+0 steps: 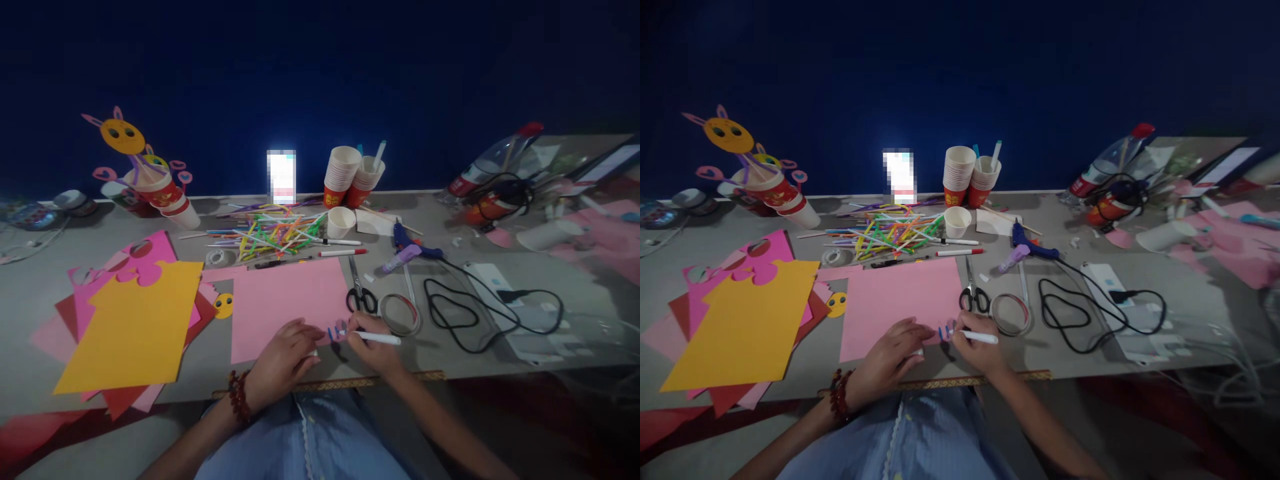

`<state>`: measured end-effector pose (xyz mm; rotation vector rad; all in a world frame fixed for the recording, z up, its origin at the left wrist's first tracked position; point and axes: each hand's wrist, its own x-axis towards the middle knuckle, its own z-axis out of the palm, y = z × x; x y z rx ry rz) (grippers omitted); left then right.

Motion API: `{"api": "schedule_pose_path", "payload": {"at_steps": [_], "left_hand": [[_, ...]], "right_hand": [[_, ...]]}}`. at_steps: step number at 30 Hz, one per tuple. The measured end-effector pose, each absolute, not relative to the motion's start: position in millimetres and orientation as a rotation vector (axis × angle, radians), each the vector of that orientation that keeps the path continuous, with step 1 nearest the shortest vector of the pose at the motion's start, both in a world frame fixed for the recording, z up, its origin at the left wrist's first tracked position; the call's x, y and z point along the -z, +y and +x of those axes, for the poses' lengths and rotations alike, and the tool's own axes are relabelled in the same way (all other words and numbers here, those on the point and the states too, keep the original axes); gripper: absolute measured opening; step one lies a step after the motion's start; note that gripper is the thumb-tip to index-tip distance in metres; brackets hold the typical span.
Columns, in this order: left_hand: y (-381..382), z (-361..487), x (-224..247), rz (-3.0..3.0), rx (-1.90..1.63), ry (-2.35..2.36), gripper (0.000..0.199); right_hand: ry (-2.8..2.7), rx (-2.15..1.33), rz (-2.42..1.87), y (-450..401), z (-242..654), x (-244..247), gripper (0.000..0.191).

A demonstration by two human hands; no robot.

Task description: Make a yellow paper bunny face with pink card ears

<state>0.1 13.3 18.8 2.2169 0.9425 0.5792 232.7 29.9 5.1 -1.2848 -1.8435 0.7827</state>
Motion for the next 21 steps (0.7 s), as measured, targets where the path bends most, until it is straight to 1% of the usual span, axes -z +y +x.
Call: {"api": "schedule_pose_path", "payload": {"at_steps": [21], "left_hand": [[13.4, 0.5, -19.1, 2.205, -0.572, 0.935, 0.03]], "right_hand": [[-1.848, -0.837, -1.231, 29.3, 233.6, -6.2, 0.019]]}}
